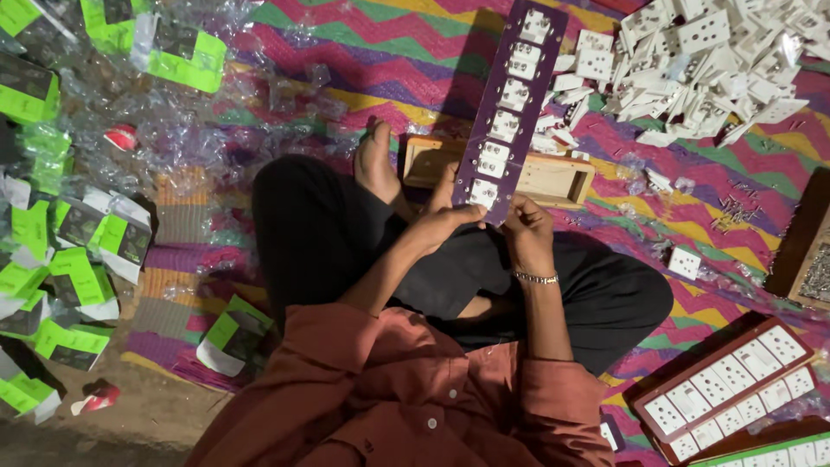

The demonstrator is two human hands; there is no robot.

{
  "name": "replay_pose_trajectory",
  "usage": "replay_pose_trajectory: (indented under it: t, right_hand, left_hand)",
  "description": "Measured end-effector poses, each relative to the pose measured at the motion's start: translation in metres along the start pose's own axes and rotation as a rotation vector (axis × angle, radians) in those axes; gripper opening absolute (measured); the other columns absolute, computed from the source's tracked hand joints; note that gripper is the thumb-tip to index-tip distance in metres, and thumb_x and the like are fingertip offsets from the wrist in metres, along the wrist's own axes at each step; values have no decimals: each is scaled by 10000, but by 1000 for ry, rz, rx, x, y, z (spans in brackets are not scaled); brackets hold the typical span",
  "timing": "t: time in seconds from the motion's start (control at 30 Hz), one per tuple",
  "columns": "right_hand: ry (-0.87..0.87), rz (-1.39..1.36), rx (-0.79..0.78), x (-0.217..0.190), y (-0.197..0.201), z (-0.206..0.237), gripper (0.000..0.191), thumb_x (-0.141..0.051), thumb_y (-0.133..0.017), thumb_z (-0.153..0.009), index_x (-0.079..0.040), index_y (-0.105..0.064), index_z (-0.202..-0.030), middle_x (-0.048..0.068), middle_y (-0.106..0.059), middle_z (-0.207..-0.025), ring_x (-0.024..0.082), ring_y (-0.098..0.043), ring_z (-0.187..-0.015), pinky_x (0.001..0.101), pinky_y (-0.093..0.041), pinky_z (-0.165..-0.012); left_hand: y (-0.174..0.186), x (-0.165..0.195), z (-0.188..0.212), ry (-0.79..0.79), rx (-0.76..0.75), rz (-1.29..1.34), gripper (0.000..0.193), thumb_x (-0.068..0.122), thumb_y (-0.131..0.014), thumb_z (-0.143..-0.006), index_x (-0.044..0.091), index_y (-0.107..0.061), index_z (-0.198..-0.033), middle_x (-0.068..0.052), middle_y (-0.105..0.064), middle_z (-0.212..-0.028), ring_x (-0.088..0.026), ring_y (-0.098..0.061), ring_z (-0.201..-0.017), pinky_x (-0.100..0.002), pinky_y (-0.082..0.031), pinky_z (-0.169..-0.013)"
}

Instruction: The person sits cross-legged on a floor mat and assembles white electrical switch and socket components onto a purple mounting strip. They pick parts from piles on the mat and from a wooden box, fitting each component onto the strip one at a time and pressing them into place.

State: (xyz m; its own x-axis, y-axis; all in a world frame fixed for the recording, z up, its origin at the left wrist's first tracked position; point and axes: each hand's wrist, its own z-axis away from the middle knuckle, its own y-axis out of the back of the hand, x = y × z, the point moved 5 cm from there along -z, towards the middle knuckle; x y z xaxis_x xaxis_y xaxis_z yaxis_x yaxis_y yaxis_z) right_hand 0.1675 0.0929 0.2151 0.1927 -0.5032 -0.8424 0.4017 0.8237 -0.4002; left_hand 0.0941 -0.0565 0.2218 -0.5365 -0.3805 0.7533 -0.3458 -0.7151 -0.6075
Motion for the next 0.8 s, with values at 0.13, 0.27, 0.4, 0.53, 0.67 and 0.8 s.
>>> replay_pose_trajectory:
  t: [0.13,0.27,0.4,0.53,0.67,0.8]
  right_hand:
    - [19,-40,-78,-7,-12,2,139,119,-591,-968,50,-691,-1036,130,-733,-939,188,-690,-789,310,-568,-759]
    - [14,-105,-91,-3,-12,1,169,124,-581,-953,43,-695,-1049,123,-735,-963,182,-684,-793,315,-574,-750]
    - [-65,-215,-69,9,-7,-1,203,144,-585,-947,57,-694,-1095,145,-731,-981,196,-685,-802,328,-584,-744]
    - [-146,-388,-64,22,-8,-4,209,91,-554,-994,47,-681,-1154,171,-737,-1027,221,-702,-804,326,-592,-741]
    - [-195,-465,-37,28,-5,-4,239,73,-536,-984,30,-664,-1181,168,-727,-1078,238,-719,-877,342,-607,-774]
    - [-170,-535,-94,28,-4,-5,199,53,-533,-1026,37,-656,-1182,181,-722,-1091,258,-721,-913,364,-613,-804]
  left_hand:
    - [-3,1,0,-18,-42,-20,649,-70,-677,-902,71,-330,-1433,-99,-594,-1169,-174,-626,-1003,-341,-577,-759]
    - [-3,1,1,-37,-82,-31,664,-39,-688,-905,66,-299,-1434,-105,-600,-1158,-169,-629,-957,-336,-576,-741]
    - [-4,-1,0,-27,-91,8,668,-25,-690,-904,49,-292,-1435,-121,-602,-1144,-174,-631,-932,-338,-568,-745]
    - [-5,2,1,-25,-59,-1,675,-40,-678,-893,50,-302,-1445,-111,-589,-1149,-159,-610,-964,-318,-550,-787]
    - [-5,6,2,-1,-39,-73,664,-40,-670,-890,58,-312,-1440,-89,-572,-1210,-126,-585,-1076,-293,-545,-872]
    - [-6,6,0,18,-33,-81,633,-35,-679,-883,55,-330,-1404,-97,-569,-1176,-136,-585,-1025,-302,-542,-809]
